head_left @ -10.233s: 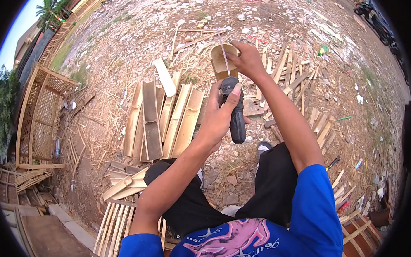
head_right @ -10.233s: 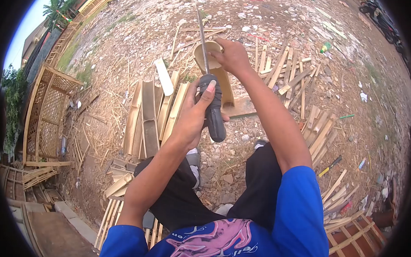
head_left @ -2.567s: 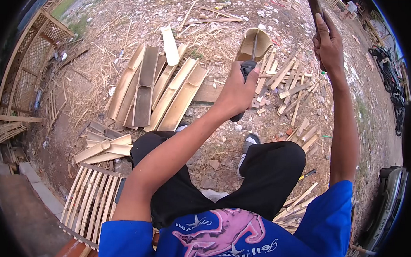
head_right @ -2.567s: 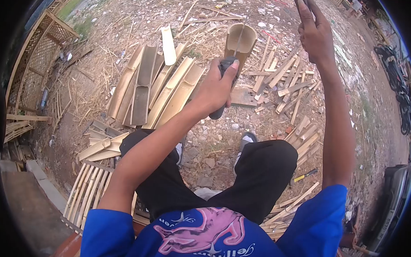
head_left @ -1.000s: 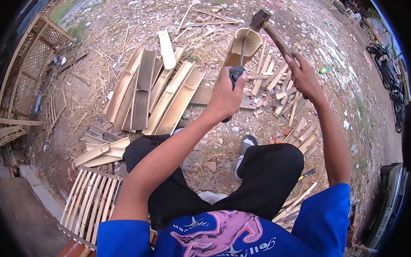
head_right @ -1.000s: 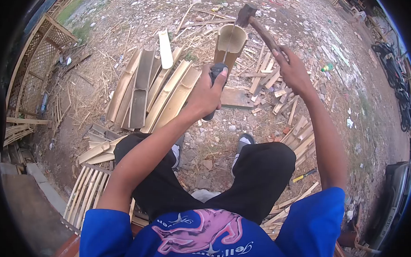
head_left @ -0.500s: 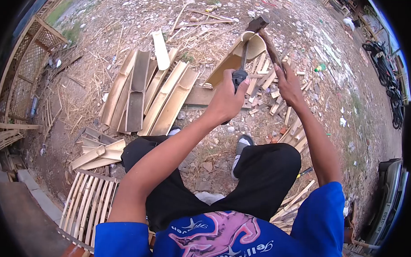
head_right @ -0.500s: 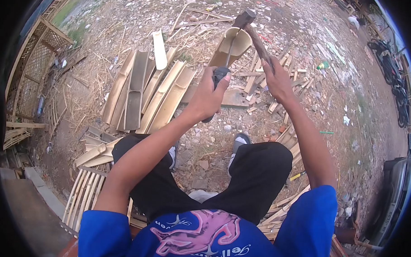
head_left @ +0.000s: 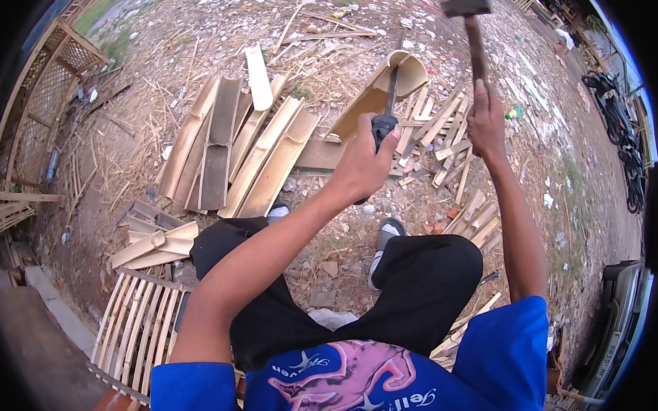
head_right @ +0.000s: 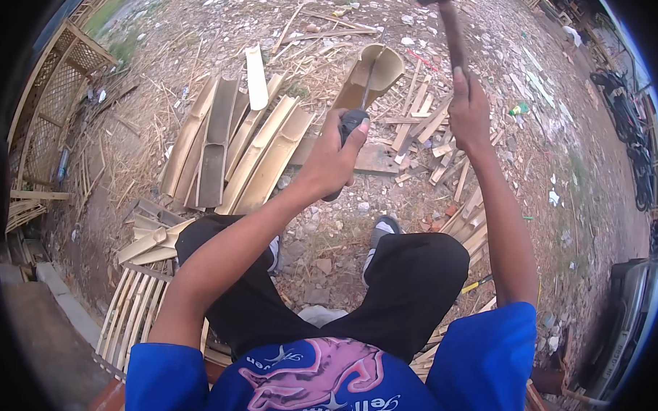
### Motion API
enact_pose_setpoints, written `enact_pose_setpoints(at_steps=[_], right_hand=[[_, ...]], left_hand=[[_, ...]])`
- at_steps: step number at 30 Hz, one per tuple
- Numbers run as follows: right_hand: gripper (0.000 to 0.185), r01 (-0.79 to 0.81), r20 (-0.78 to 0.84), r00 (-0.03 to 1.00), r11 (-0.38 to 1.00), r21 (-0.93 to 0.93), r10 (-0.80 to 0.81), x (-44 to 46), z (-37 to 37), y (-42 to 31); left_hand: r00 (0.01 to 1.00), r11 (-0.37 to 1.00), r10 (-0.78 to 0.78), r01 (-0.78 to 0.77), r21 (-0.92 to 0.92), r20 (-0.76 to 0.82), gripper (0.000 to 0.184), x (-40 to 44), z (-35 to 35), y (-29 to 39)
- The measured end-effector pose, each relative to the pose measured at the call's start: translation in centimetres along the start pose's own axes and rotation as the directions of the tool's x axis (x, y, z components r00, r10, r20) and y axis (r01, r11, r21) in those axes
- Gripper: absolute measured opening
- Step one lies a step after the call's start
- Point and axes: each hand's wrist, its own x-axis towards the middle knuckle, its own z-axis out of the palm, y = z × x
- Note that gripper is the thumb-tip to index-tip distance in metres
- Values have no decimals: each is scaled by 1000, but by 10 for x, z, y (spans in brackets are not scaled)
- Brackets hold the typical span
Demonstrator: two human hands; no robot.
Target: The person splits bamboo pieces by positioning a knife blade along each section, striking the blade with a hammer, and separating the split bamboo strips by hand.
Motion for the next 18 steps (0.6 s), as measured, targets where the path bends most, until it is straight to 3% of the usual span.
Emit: enact_pose_setpoints(at_steps=[1, 2, 4, 8, 9, 10, 11, 13, 14, 18], right_hand=[[54, 11, 176, 982, 916, -401, 66, -8, 8, 17], [55, 105, 138, 989, 920, -379, -56, -11, 17, 34], [55, 84, 132, 990, 933, -350, -40, -11, 17, 24], [58, 81, 109, 993, 952, -295, -51, 0, -3, -27], [59, 74, 104, 993, 955, -287, -46, -2, -8, -30], [61, 151, 42, 988, 947, -283, -146, 3, -12, -28], [60, 102, 22, 995, 974, -204, -100, 3, -17, -34], [58, 4, -3, 1000, 999, -33, -4, -8, -28, -60], [55, 33, -29, 999, 997, 76, -31, -13, -31, -66], [48, -16, 1, 1000, 988, 153, 16, -26, -43, -65]], left_hand=[[1000, 1000, 12, -12, 7, -8, 53, 0, -1, -1], [1000, 999, -26, 25, 38, 9, 53, -3, -2, -4], [996, 991, -88, 85, 102, 27, 52, -2, -9, -14], [997, 996, -77, 77, 55, -1, 53, -3, 4, -51], [996, 994, -88, 86, 73, 29, 54, -7, 0, -49], [994, 992, -94, 89, 87, 55, 54, -11, -7, -46], [993, 991, -90, 82, 103, 76, 55, -11, -13, -41], [998, 997, -60, 59, 44, 34, 57, -11, -16, -28], [999, 999, -51, 50, 15, 14, 57, -14, -17, -21], [975, 959, -186, 207, -192, 120, 62, -15, -56, 48]])
